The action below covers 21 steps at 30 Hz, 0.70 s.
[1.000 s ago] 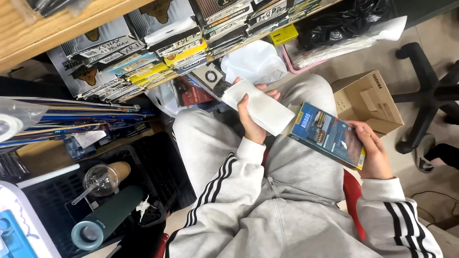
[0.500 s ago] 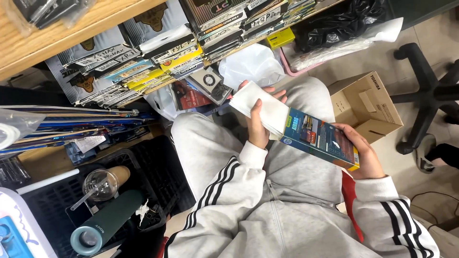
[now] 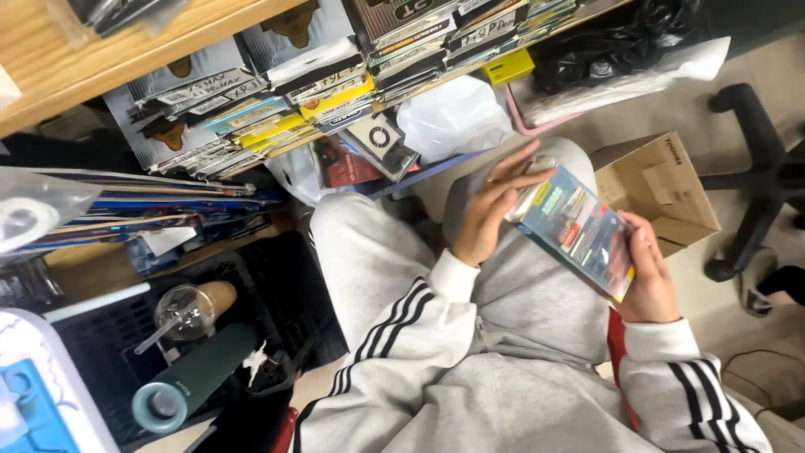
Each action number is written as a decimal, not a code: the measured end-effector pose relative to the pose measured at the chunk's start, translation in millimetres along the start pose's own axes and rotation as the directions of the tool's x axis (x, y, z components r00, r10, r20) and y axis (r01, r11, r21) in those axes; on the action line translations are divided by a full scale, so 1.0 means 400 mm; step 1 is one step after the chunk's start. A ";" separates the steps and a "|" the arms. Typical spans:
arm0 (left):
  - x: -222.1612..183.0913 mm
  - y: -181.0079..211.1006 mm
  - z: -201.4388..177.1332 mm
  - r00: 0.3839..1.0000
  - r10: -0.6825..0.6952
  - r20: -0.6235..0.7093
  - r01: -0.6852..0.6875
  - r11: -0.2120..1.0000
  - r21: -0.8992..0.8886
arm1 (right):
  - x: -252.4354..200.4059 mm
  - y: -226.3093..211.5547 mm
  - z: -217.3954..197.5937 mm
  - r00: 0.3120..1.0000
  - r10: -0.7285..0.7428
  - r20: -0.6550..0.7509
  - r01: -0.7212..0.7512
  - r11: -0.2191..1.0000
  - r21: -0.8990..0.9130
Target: Unboxing and inspecting a mobile phone screen protector
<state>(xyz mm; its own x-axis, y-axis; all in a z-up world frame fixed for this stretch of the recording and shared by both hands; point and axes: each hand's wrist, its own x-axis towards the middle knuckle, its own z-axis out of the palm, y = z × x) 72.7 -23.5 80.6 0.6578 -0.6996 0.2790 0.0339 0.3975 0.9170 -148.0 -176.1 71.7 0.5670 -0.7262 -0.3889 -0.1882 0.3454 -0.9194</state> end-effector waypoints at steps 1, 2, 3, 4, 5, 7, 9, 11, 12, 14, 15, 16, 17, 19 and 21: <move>0.003 0.004 -0.006 1.000 -0.008 0.008 0.008 1.000 -0.011 | -0.005 -0.006 0.004 0.999 0.018 0.032 -0.019 0.999 0.036; 0.004 0.008 -0.007 1.000 -0.020 0.024 0.021 0.999 -0.025 | -0.017 -0.010 0.005 0.998 0.037 0.057 -0.041 0.996 0.074; 0.004 0.002 -0.001 0.999 -0.022 0.024 0.023 0.999 -0.028 | -0.018 -0.011 0.002 0.998 0.038 0.055 -0.042 0.996 0.072; 0.002 -0.003 -0.001 0.999 0.027 -0.036 -0.023 0.994 0.106 | -0.017 -0.009 0.005 0.998 0.022 0.065 -0.028 0.996 0.086; 0.001 -0.006 -0.002 0.993 0.084 -0.087 -0.061 0.969 0.240 | -0.016 -0.008 0.008 0.997 0.006 0.076 -0.014 0.995 0.100; 0.008 0.009 -0.011 0.985 0.120 -0.123 -0.076 0.945 0.317 | -0.012 0.005 0.012 0.994 -0.045 0.096 0.035 0.994 0.099; 0.011 0.018 -0.010 0.976 0.153 -0.153 -0.083 0.920 0.384 | -0.016 0.015 0.006 0.990 -0.092 0.108 0.082 0.992 0.094; 0.011 0.021 -0.012 0.976 0.134 -0.172 -0.051 0.908 0.417 | -0.017 0.026 0.004 0.987 -0.114 0.117 0.105 0.991 0.081; 0.008 0.019 -0.007 0.976 0.134 -0.173 -0.050 0.908 0.416 | -0.018 0.030 0.004 0.987 -0.113 0.117 0.104 0.991 0.080; 0.004 0.015 0.001 0.980 0.099 -0.171 -0.032 0.935 0.354 | -0.017 0.038 0.007 0.979 -0.177 0.105 0.176 0.984 0.025; 0.007 -0.002 -0.003 0.980 0.099 -0.171 -0.032 0.935 0.354 | -0.010 0.050 0.005 0.979 -0.177 0.105 0.176 0.984 0.025; 0.007 -0.019 -0.004 0.976 0.150 -0.155 -0.099 0.950 0.296 | -0.006 0.062 0.000 0.965 -0.233 0.117 0.237 0.971 -0.021; 0.008 -0.037 -0.004 0.969 0.202 -0.142 -0.165 0.958 0.235 | -0.001 0.074 -0.005 0.949 -0.287 0.130 0.297 0.953 -0.065; -0.007 -0.074 0.002 0.979 0.147 -0.138 -0.117 0.972 0.203 | -0.021 0.024 0.010 0.952 -0.266 0.151 0.291 0.941 -0.172; -0.006 -0.072 0.002 0.987 0.101 -0.127 -0.078 0.982 0.174 | -0.026 -0.017 0.025 0.952 -0.253 0.170 0.293 0.917 -0.272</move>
